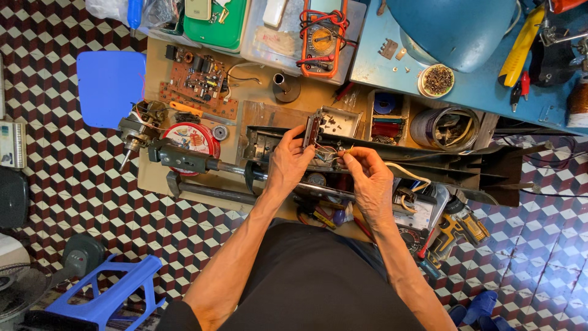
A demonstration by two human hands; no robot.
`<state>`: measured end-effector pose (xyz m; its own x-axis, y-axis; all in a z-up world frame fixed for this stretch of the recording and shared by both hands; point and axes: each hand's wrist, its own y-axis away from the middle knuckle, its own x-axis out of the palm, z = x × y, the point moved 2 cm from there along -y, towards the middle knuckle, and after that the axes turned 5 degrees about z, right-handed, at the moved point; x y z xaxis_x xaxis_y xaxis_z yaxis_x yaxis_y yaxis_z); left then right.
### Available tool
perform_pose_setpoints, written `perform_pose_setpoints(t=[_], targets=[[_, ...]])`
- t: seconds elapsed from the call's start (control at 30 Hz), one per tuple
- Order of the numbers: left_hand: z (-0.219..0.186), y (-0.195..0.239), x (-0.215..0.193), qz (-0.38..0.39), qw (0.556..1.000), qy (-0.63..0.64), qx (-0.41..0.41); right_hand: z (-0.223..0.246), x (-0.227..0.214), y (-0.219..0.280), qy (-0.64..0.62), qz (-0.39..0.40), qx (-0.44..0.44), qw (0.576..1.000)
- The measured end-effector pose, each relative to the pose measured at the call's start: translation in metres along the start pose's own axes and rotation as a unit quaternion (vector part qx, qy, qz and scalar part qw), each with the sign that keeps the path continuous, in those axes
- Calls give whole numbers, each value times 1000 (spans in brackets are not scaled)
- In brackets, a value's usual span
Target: The person works on a small electronic component clamped in a vise, using pliers to strip and twist wires, and a heat gun to apply heat to the component. The person repeatedly handles the component and wires while performing these actions.
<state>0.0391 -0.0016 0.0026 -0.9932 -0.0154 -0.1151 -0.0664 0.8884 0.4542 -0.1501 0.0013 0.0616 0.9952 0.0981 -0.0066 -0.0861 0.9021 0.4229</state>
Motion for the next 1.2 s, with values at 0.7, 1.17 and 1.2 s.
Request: perform_pose_setpoints(t=[0.7,1.17,1.2], targets=[[13,3,1,-7,979,-195,65,-9,-9,5,42,-56,-10,997],[-60,35,26,103,973,-104,180,1,-10,8,66,-54,-30,996],[-63,34,30,115,974,-92,171,3,-9,8,74,-52,-40,995]])
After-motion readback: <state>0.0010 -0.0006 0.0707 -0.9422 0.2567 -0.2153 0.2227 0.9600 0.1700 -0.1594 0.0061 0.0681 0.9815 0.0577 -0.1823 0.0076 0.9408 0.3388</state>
